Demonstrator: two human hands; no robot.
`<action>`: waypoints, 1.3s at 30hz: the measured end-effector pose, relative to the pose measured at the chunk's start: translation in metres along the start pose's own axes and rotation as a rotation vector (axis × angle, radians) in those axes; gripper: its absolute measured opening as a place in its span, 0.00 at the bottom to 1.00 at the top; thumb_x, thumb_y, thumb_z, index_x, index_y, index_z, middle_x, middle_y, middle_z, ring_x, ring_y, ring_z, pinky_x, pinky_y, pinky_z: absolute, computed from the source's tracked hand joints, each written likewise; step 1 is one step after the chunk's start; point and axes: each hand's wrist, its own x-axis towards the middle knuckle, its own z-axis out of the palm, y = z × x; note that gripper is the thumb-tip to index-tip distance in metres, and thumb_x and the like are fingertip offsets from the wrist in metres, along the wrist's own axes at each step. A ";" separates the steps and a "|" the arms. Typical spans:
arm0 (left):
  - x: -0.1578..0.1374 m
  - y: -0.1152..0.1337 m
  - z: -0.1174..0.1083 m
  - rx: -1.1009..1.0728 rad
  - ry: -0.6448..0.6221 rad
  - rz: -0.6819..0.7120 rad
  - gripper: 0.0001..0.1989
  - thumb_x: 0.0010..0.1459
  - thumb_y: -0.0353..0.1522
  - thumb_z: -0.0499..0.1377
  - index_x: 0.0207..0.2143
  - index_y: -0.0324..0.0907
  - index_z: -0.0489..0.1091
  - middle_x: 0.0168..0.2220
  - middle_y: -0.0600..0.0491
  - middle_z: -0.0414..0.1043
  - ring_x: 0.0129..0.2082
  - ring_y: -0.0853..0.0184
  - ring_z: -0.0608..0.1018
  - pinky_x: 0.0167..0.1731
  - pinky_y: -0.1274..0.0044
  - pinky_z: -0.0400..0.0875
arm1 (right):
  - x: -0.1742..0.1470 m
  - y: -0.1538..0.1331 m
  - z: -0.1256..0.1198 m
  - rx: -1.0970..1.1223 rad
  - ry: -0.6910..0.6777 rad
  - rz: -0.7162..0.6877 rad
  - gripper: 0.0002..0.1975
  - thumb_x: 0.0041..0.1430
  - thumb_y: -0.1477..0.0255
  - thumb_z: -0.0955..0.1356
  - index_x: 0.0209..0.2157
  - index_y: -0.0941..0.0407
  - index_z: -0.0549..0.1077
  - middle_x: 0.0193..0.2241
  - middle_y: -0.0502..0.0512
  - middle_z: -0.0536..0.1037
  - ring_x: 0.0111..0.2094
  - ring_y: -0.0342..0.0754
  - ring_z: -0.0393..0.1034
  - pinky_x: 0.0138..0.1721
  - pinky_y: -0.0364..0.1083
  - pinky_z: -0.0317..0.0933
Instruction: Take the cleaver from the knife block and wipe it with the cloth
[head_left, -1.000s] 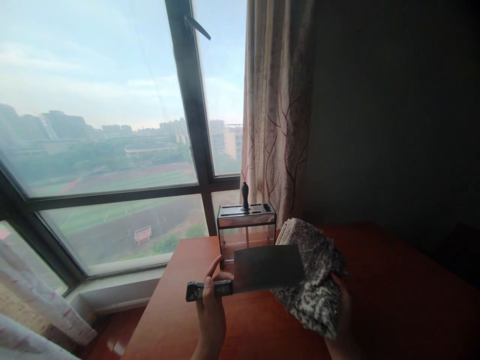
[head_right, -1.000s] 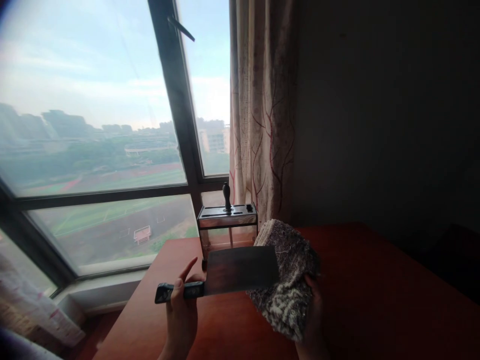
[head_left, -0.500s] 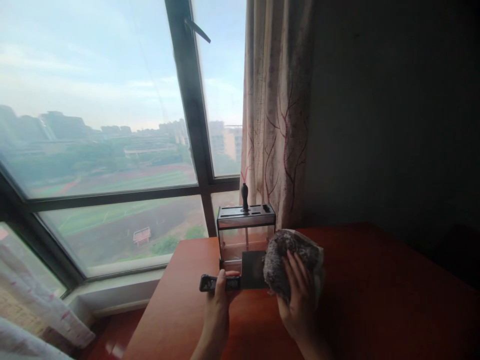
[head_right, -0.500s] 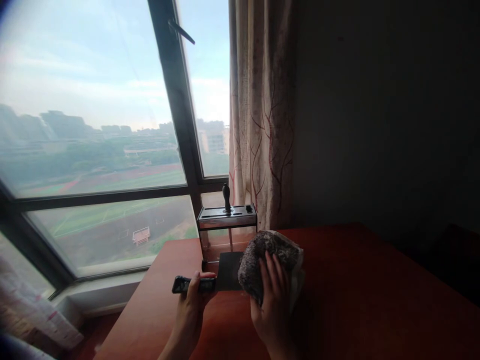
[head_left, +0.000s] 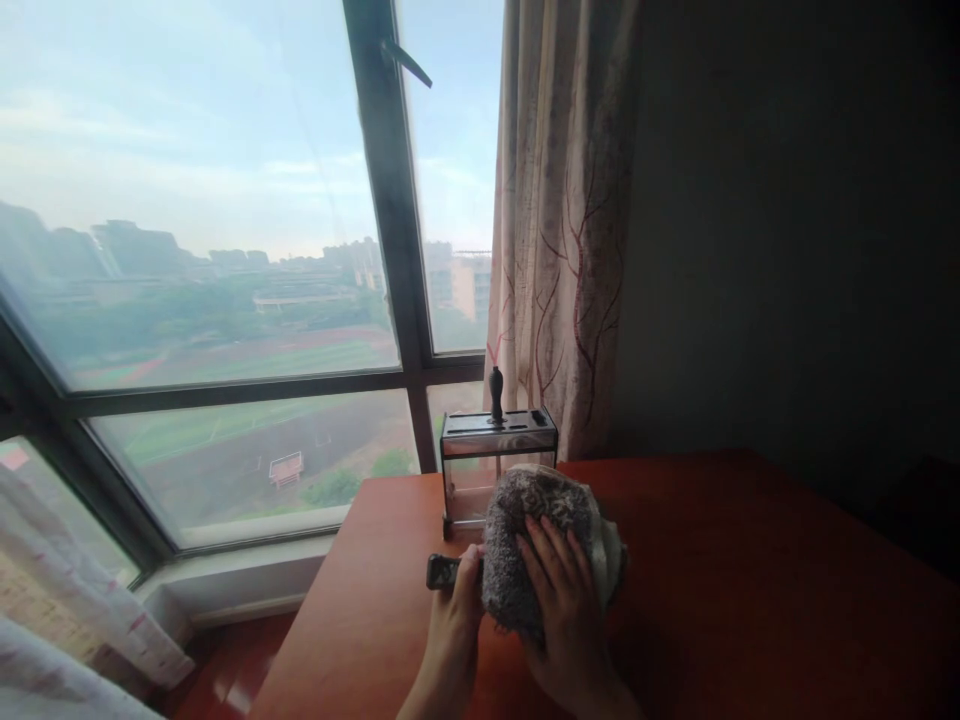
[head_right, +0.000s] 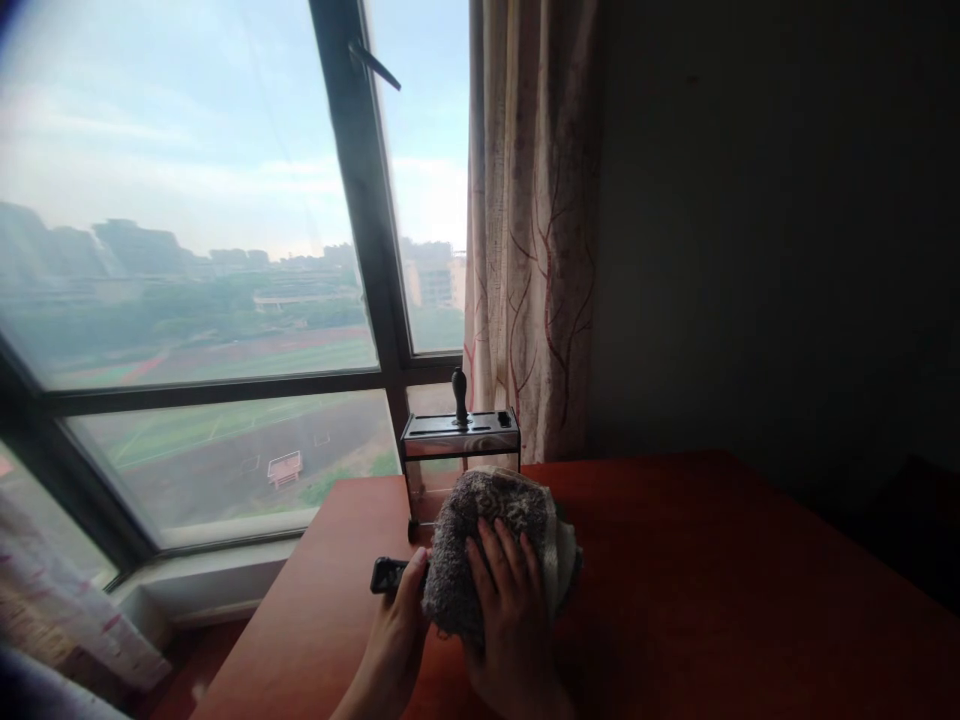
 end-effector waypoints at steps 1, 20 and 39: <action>0.001 0.003 0.001 -0.014 -0.006 -0.016 0.24 0.47 0.47 0.63 0.39 0.36 0.76 0.36 0.44 0.77 0.41 0.54 0.77 0.42 0.65 0.70 | 0.001 0.006 -0.002 0.014 0.017 0.028 0.39 0.52 0.67 0.66 0.65 0.53 0.50 0.65 0.58 0.52 0.63 0.66 0.47 0.61 0.66 0.38; 0.010 0.013 0.006 -0.343 0.065 -0.024 0.18 0.48 0.45 0.64 0.39 0.45 0.75 0.43 0.51 0.77 0.43 0.65 0.77 0.37 0.79 0.68 | 0.002 0.035 -0.021 1.714 0.402 1.247 0.20 0.54 0.55 0.65 0.40 0.55 0.76 0.33 0.56 0.81 0.42 0.56 0.74 0.45 0.57 0.67; -0.003 -0.024 0.020 -0.211 -0.167 -0.147 0.29 0.44 0.44 0.67 0.49 0.46 0.71 0.46 0.43 0.75 0.35 0.60 0.79 0.29 0.77 0.61 | 0.002 0.035 -0.031 1.784 0.393 1.094 0.22 0.55 0.53 0.63 0.42 0.53 0.76 0.38 0.59 0.81 0.40 0.57 0.75 0.41 0.59 0.69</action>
